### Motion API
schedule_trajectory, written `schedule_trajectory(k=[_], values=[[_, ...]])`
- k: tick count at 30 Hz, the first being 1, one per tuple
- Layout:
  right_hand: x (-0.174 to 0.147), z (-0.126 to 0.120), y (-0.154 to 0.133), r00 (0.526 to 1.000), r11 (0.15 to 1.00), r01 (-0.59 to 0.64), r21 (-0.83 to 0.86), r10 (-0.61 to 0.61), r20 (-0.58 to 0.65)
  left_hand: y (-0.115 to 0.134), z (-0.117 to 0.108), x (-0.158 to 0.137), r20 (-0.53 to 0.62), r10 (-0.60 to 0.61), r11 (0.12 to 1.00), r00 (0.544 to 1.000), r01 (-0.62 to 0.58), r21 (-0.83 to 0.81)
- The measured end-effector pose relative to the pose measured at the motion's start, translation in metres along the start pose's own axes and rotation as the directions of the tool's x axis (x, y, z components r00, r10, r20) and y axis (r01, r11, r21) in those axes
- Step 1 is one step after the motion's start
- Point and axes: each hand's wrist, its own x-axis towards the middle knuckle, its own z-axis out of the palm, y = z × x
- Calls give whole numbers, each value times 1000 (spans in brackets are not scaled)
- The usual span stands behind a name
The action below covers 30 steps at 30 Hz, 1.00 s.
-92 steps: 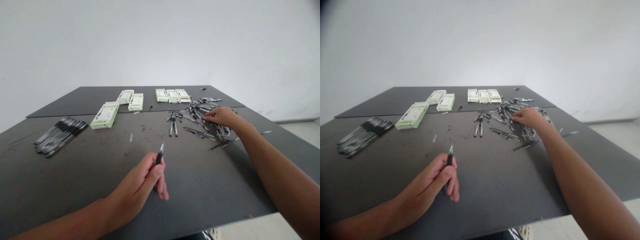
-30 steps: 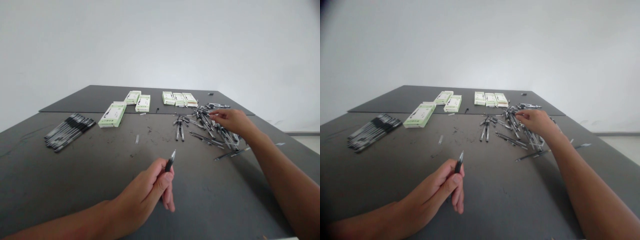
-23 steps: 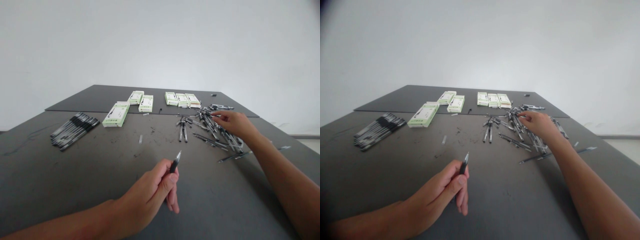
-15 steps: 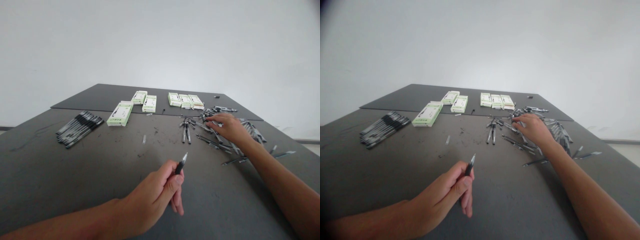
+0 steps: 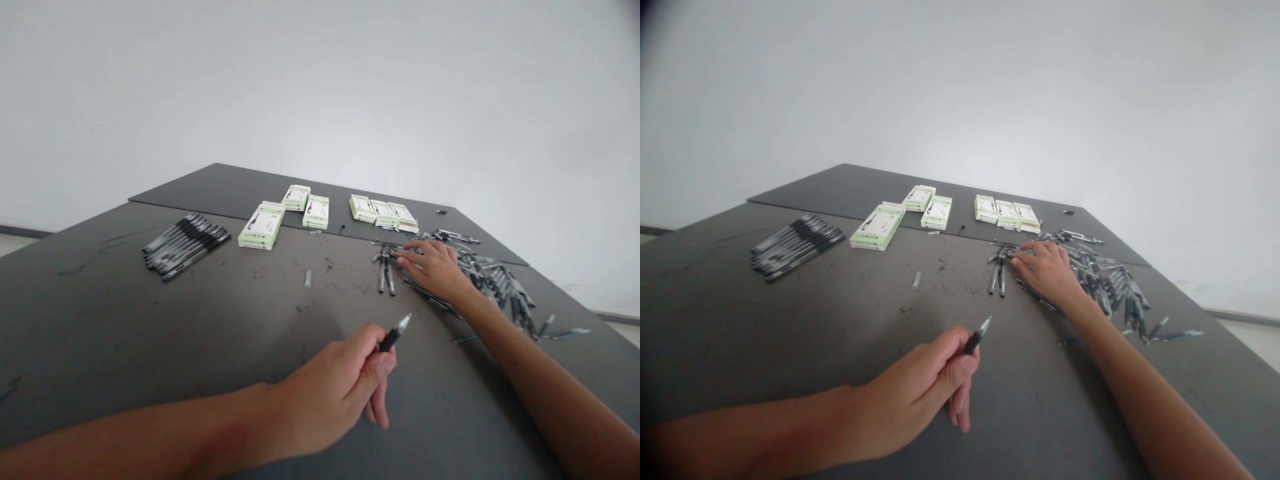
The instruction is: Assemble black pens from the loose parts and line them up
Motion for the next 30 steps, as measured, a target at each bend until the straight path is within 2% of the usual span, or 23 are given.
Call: schedule_trajectory(k=[8, 16, 23, 27, 30], values=[[2, 2, 14, 995, 990, -95, 105, 94, 17, 0, -1, 0, 10, 8, 1000, 1000, -8, 14], [1, -1, 11, 987, 985, -155, 68, 153, 43, -1, 0, -1, 11, 9, 1000, 1000, -9, 10], [2, -2, 13, 985, 988, -147, 46, 142, 99, -2, 1, 0, -16, 5, 1000, 1000, -5, -11], [3, -6, 11, 986, 986, -156, 60, 151, 75, -4, 3, 0, -48, 50, 998, 998, -51, -23], [5, -21, 4, 977, 969, -214, 122, 214, 18, -3, 3, -1, -77, 58, 998, 995, -61, -36]])
